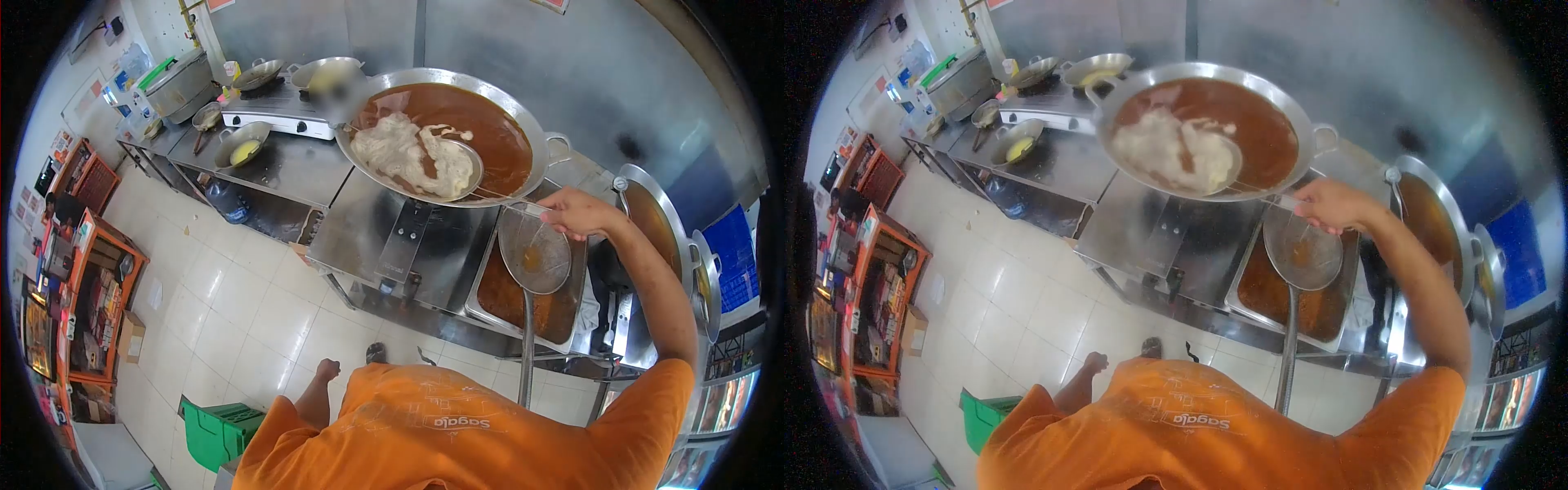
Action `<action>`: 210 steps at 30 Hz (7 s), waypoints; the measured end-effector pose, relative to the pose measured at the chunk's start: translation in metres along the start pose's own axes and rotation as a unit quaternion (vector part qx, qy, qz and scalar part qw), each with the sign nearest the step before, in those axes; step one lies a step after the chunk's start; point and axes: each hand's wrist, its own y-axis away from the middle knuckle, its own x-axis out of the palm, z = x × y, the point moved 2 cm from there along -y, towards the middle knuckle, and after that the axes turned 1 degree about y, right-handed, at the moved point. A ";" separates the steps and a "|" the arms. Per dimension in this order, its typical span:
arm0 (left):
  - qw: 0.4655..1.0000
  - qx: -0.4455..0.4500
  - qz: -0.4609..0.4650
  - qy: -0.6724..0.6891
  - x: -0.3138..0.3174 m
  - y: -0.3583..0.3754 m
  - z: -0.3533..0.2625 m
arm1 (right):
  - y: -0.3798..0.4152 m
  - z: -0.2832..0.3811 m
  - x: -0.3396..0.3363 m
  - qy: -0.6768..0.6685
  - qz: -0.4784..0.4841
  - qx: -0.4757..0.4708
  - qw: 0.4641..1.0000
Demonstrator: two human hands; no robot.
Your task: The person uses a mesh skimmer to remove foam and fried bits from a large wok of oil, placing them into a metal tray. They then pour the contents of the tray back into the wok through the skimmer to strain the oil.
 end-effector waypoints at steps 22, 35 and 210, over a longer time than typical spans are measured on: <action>0.998 -0.032 0.008 0.062 0.003 -0.023 0.008 | -0.074 0.082 0.048 -0.309 -0.051 0.020 0.949; 0.999 -0.022 0.017 0.016 0.015 0.009 0.020 | -0.172 0.061 0.007 -0.250 -0.147 0.017 0.957; 0.859 0.252 0.263 0.361 -0.146 0.291 -0.453 | 0.119 -0.233 0.093 0.263 -0.554 0.100 0.784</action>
